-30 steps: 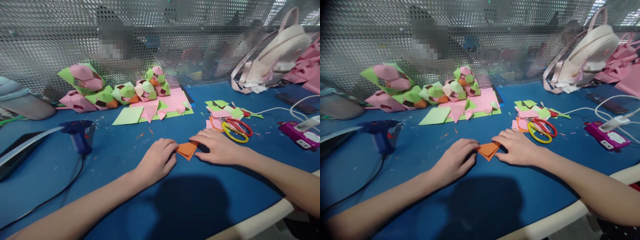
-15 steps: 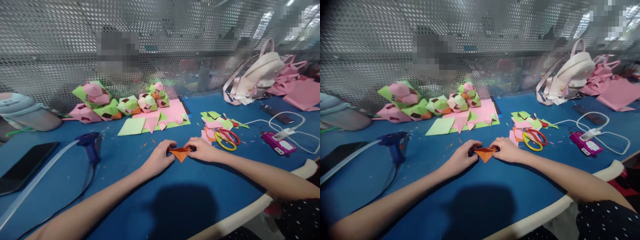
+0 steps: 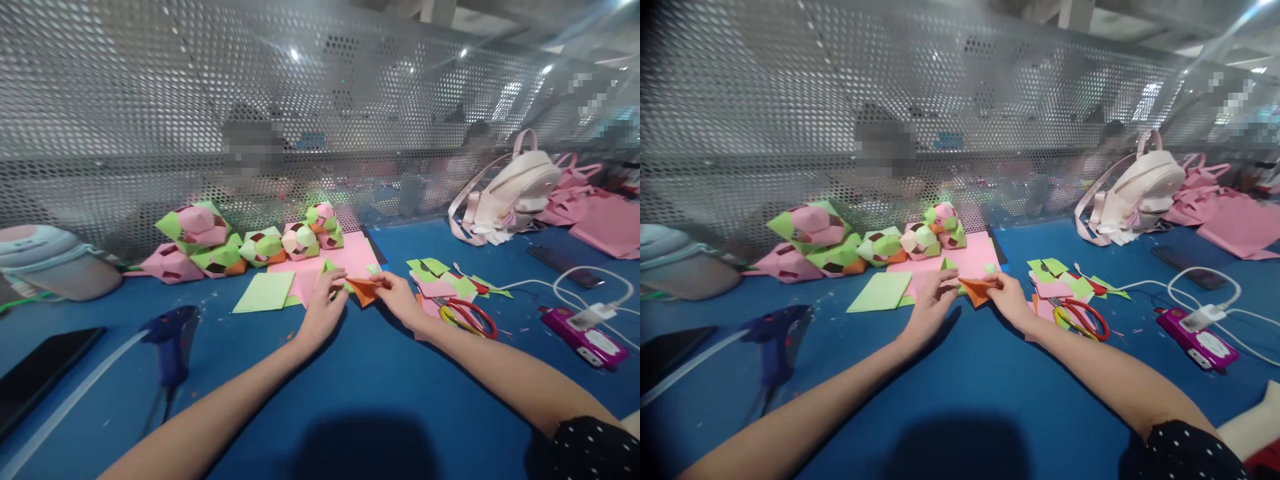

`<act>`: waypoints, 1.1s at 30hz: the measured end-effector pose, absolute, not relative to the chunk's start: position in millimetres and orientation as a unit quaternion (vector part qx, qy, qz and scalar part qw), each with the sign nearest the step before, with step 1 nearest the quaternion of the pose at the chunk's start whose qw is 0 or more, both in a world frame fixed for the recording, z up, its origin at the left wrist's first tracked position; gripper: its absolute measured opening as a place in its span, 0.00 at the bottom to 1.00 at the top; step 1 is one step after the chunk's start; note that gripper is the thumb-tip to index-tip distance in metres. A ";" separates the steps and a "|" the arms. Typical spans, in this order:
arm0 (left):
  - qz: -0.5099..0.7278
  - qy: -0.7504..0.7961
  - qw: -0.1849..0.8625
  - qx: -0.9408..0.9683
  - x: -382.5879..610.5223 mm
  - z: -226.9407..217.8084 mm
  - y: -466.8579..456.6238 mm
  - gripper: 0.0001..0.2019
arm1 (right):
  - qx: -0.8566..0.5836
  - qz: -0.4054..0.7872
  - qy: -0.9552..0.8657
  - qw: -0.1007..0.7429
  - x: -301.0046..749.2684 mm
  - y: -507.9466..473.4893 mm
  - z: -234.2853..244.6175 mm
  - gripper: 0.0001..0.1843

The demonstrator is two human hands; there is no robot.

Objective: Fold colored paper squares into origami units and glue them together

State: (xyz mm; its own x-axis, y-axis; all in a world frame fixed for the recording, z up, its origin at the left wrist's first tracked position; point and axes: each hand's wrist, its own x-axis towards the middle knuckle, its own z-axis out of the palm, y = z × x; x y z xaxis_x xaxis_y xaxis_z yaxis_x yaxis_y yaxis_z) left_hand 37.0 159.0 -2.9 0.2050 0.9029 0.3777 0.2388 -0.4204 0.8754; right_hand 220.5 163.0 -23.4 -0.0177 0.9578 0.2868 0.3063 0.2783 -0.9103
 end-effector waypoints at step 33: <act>0.470 0.398 0.580 0.533 45.7 -16.2 124.4 0.15 | -0.477 0.450 -0.573 0.491 215.1 122.3 -20.4 0.15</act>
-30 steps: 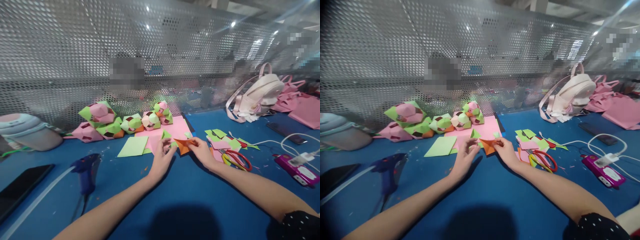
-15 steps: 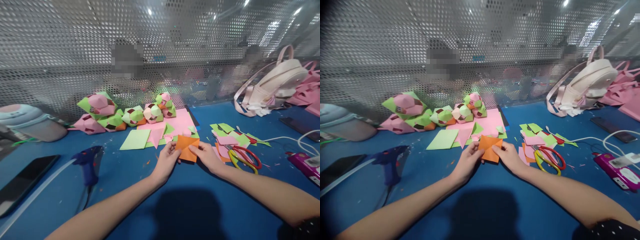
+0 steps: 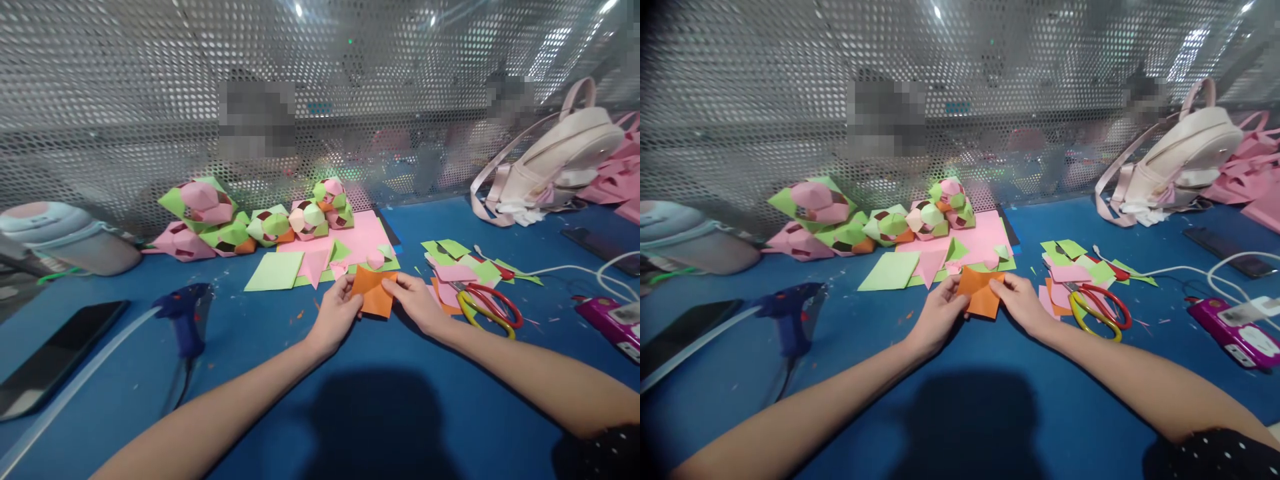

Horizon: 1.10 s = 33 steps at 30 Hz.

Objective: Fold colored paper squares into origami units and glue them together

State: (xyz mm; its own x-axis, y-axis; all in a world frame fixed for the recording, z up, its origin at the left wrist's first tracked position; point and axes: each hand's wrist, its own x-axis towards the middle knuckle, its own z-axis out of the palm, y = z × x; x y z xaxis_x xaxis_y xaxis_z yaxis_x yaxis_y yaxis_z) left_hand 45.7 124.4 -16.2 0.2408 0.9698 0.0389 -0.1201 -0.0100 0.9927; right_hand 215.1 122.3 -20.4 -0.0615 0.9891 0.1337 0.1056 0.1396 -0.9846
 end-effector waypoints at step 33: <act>0.463 0.397 0.593 0.526 41.8 -17.5 128.4 0.11 | -0.424 0.456 -0.532 0.574 231.5 129.4 -15.0 0.09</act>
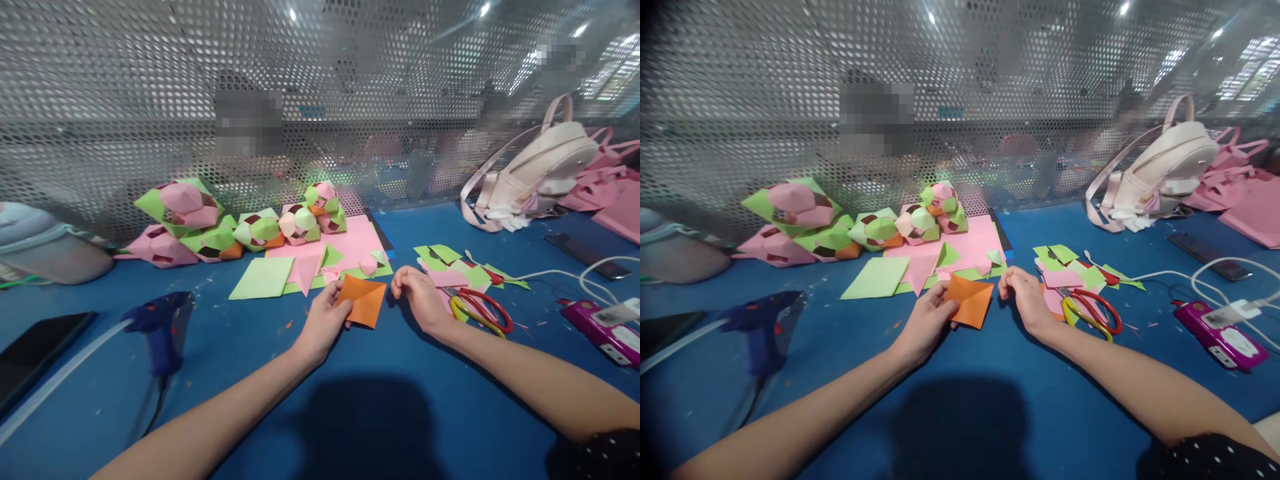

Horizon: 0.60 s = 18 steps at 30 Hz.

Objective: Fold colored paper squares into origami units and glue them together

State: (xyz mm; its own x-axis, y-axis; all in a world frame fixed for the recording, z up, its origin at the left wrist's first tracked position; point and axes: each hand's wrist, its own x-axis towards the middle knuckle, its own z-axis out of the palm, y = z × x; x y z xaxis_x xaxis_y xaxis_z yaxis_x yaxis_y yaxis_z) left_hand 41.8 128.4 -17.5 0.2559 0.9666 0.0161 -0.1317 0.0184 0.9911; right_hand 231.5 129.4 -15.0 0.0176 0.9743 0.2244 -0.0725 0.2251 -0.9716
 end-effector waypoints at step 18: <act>0.438 0.402 0.603 0.532 44.6 -13.8 126.3 0.09 | -0.483 0.400 -0.626 0.464 224.4 125.0 -24.0 0.14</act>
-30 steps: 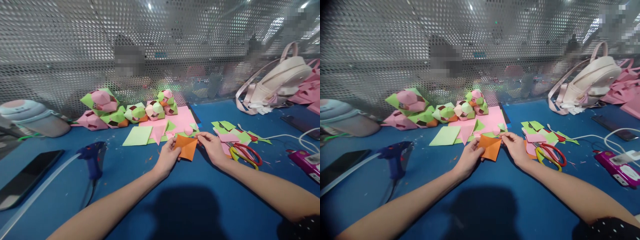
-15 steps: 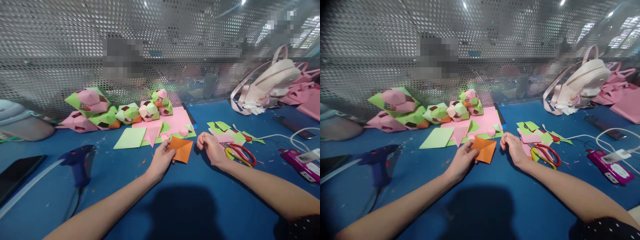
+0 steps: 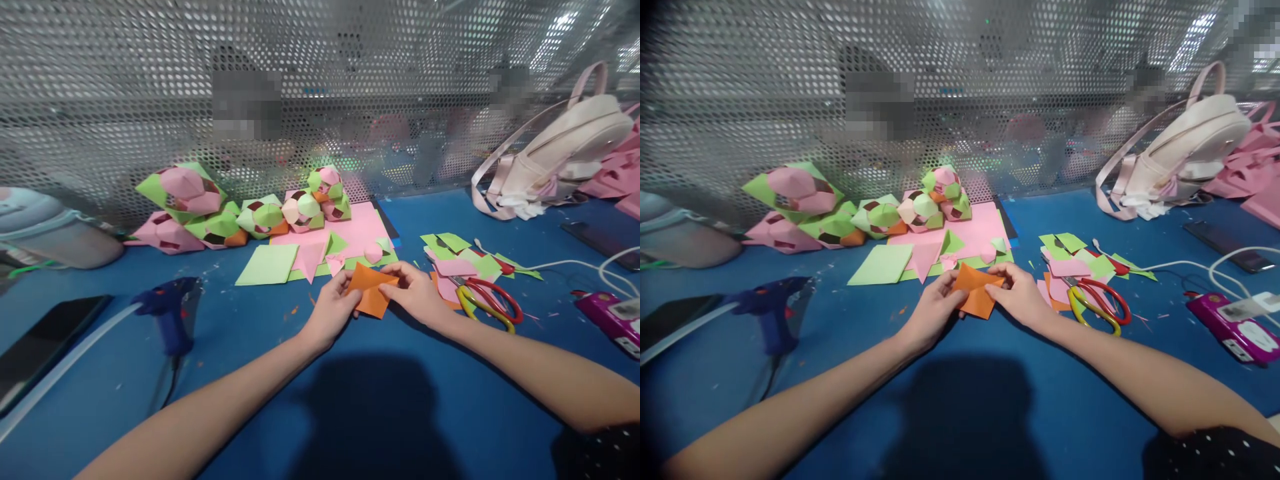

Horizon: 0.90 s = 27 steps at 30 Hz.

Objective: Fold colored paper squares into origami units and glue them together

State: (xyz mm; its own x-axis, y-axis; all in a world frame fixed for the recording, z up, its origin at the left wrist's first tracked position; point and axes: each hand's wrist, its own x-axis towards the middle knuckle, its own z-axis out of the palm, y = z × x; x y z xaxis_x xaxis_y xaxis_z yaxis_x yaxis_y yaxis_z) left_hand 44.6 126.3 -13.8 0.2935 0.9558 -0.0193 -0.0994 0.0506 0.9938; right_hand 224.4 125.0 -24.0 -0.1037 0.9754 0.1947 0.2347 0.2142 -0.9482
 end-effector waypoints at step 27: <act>0.458 0.382 0.584 0.551 49.0 -18.2 121.2 0.13 | -0.501 0.385 -0.617 0.470 219.5 115.8 -15.7 0.09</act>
